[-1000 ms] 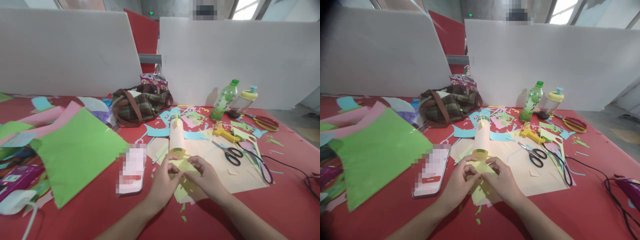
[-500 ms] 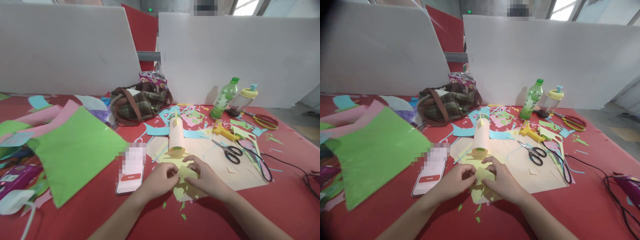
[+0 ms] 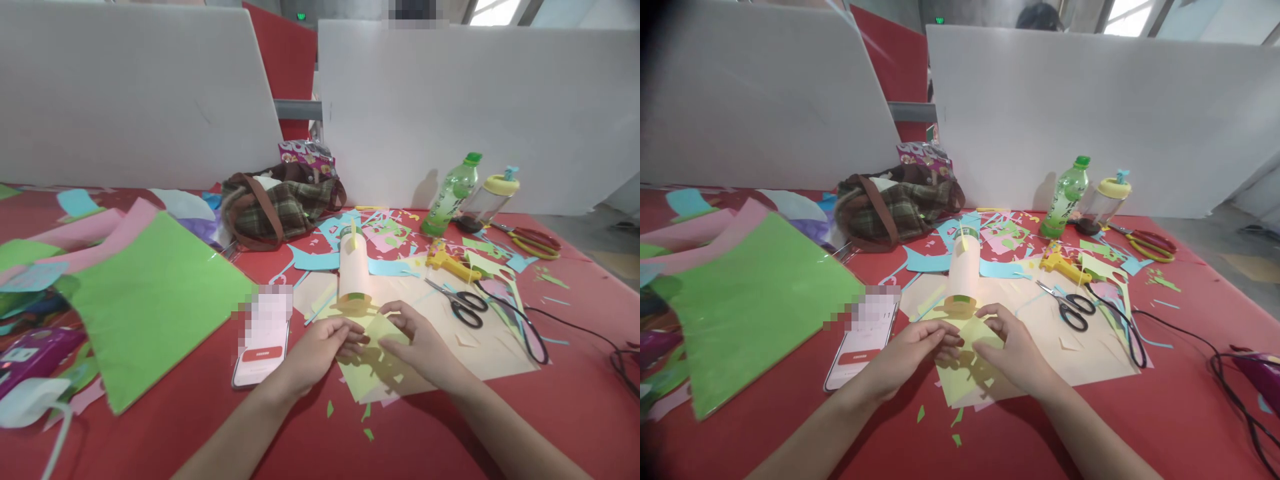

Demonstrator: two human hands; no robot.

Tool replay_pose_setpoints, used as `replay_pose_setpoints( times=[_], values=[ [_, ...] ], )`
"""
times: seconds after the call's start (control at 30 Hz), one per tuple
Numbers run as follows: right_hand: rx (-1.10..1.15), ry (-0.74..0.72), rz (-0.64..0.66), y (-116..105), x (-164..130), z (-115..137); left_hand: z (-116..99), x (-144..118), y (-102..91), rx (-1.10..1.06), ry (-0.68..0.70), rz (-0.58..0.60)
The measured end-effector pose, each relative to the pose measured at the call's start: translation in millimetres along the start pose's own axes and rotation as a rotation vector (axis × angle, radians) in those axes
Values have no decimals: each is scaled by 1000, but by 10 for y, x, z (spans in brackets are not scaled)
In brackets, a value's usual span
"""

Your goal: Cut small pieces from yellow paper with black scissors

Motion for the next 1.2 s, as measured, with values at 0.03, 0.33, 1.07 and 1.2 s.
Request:
replay_pose_setpoints(
  times=[0.03, 0.33, 1.07, 1.2],
  values=[
    [52, 7, -13, -15, 4, -7, 17, 3, 5, -38, -5, 9],
    [275, 82, 15, 25, 16, -58, 106, 12, 113, -558, -126, 153],
    [-169, -17, 122, 148, -53, -35, -39, -31, 105, 524, 156, -2],
    [-273, -75, 155, 194, -49, 14, -27, -17, 66, 661, 149, -59]
  ],
)
Point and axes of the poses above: each hand's wrist, its own x-axis towards the middle knuckle, its own y-axis out of the palm, z = x × y, the point moved 9 cm from there along x, towards the middle knuckle, and after that the axes turned 11 degrees about x, right-handed, at the moved point
